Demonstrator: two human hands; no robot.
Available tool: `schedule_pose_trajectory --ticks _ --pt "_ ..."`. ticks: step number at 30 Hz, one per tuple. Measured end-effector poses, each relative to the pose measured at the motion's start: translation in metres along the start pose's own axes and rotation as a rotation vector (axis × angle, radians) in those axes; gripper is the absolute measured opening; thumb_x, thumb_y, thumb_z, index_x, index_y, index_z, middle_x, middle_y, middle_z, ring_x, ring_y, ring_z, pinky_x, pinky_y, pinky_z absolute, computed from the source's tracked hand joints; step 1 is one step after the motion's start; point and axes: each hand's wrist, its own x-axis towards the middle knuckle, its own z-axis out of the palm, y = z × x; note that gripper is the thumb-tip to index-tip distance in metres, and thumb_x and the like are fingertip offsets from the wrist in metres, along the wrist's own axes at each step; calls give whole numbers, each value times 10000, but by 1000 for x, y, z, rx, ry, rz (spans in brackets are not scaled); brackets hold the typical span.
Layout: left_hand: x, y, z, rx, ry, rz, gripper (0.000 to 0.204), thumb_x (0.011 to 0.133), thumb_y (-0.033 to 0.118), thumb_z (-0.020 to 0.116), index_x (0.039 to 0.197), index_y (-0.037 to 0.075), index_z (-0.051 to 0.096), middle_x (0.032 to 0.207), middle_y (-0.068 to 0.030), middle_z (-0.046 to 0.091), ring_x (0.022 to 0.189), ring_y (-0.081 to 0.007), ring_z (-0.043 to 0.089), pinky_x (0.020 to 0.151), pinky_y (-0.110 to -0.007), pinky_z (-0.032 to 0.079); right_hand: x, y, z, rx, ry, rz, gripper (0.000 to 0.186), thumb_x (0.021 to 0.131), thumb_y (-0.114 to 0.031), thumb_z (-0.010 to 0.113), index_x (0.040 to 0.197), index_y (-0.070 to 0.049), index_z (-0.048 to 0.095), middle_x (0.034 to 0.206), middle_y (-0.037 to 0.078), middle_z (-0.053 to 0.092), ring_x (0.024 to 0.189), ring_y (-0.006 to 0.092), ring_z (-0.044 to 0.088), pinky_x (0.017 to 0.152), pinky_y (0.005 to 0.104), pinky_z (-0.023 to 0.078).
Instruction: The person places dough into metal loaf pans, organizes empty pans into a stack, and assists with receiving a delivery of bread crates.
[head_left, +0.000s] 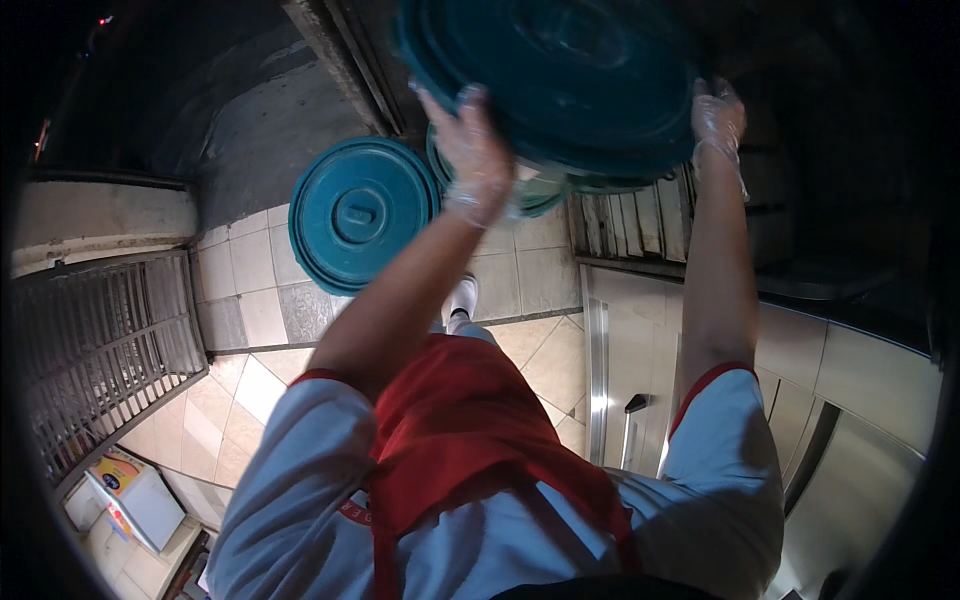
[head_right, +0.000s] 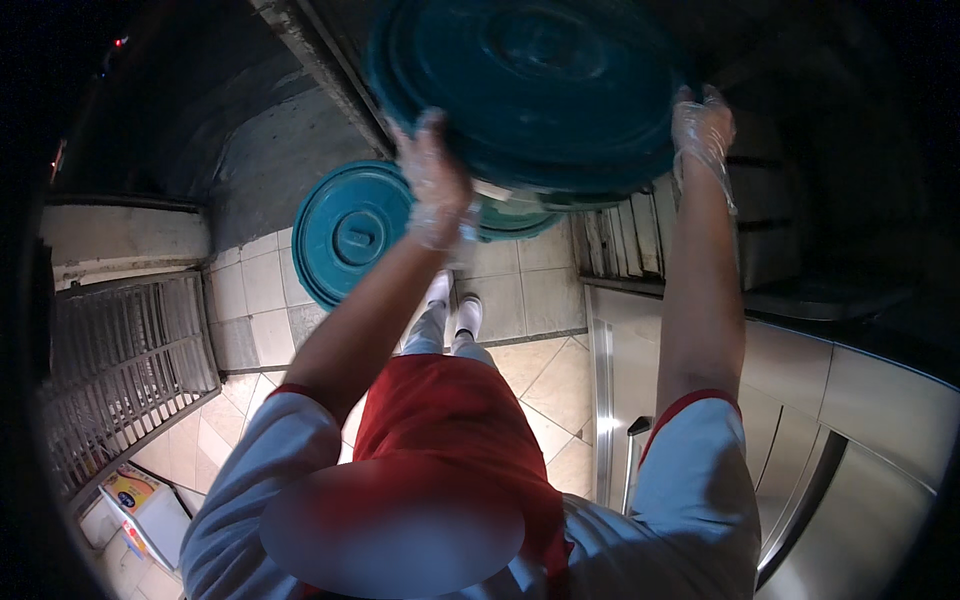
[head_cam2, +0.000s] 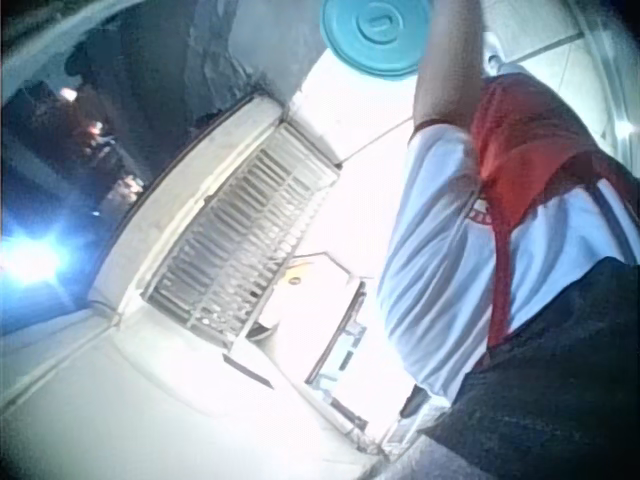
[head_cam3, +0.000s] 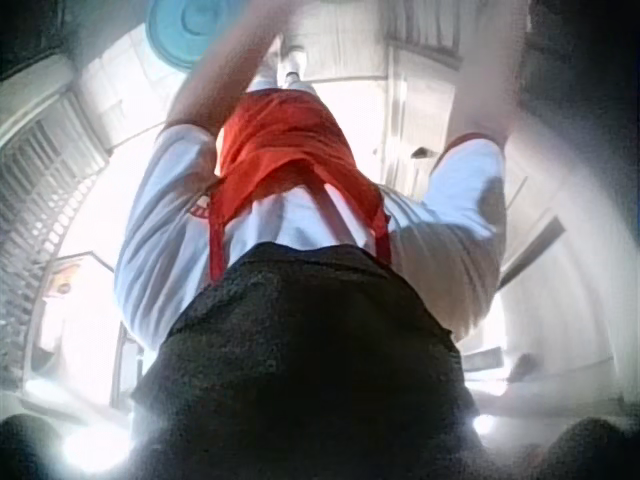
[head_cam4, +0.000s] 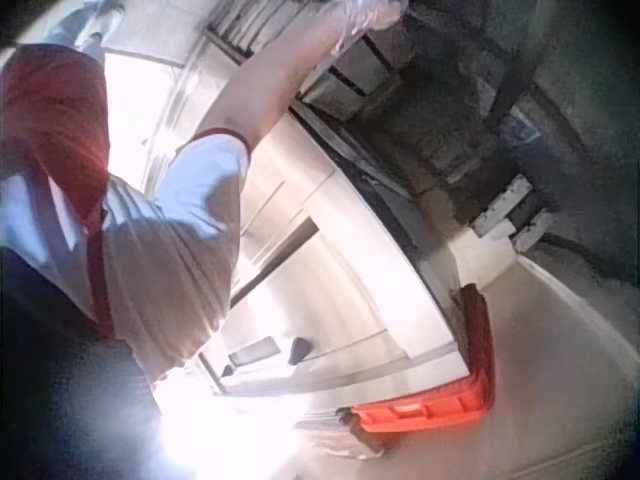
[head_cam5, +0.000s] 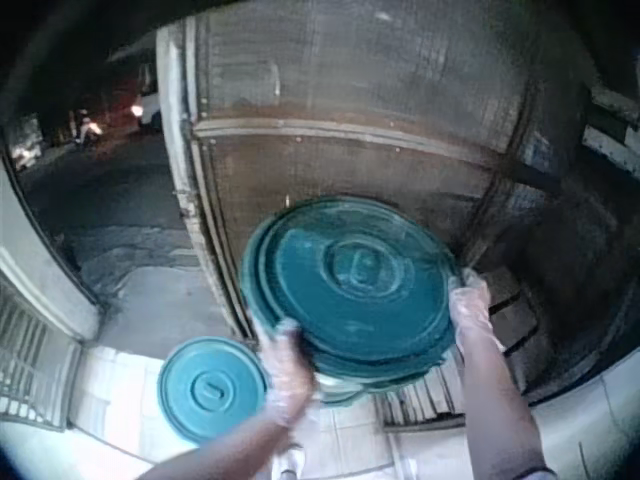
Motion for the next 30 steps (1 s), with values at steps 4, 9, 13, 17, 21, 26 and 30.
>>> schedule_pose_trajectory --ticks 4,9,13,17,21,26,30 --pt "-48 -5 13 116 38 92 1026 942 539 591 1595 -15 25 1575 -309 255 1435 -425 322 1217 -458 188 -78 -56 -13 -77 26 -303 546 947 -488 630 1378 -154 611 1552 149 432 1411 355 446 1166 467 377" --pt "-98 11 -25 192 -151 73 1076 924 479 684 1578 -31 0 1609 -304 93 1496 -412 164 1229 -468 133 -184 -59 -23 -527 -46 -396 615 969 -522 582 1435 -120 557 1599 180 336 1470 419 309 1216 538 256" --pt "-86 1 -67 -6 -423 -34 1052 934 440 702 1590 -6 12 1637 -273 77 1515 -414 139 1235 -478 156 -210 -57 -17 -508 176 -363 601 971 -481 586 1421 -83 561 1583 228 338 1447 445 320 1213 548 246" --pt "-40 -4 -189 21 -784 -317 944 964 474 659 1591 -4 140 1633 -248 216 1524 -349 219 1214 -464 252 -250 -74 1 -292 277 49 707 959 -422 622 1515 -41 406 1587 250 321 1468 427 312 1195 511 316" --pt "12 -17 -336 130 -786 -356 713 978 322 684 1523 14 342 1531 -240 427 1443 -322 400 1179 -414 329 -275 -67 40 333 502 391 771 947 -216 679 1551 8 256 1588 262 311 1406 436 420 1181 465 363" --pt "56 -47 -498 641 -664 -508 509 964 364 655 1294 -20 603 1262 -209 665 1193 -283 630 1011 -383 480 -279 -129 55 603 661 553 715 912 -62 610 1521 5 240 1529 258 375 1385 406 444 1204 451 362" --pt "79 -95 -614 941 -747 -543 447 934 361 654 1187 -6 683 1112 -191 725 1087 -276 679 933 -394 515 -254 -115 69 364 873 654 519 832 26 567 1340 -11 468 1372 251 542 1245 380 576 1099 430 454"
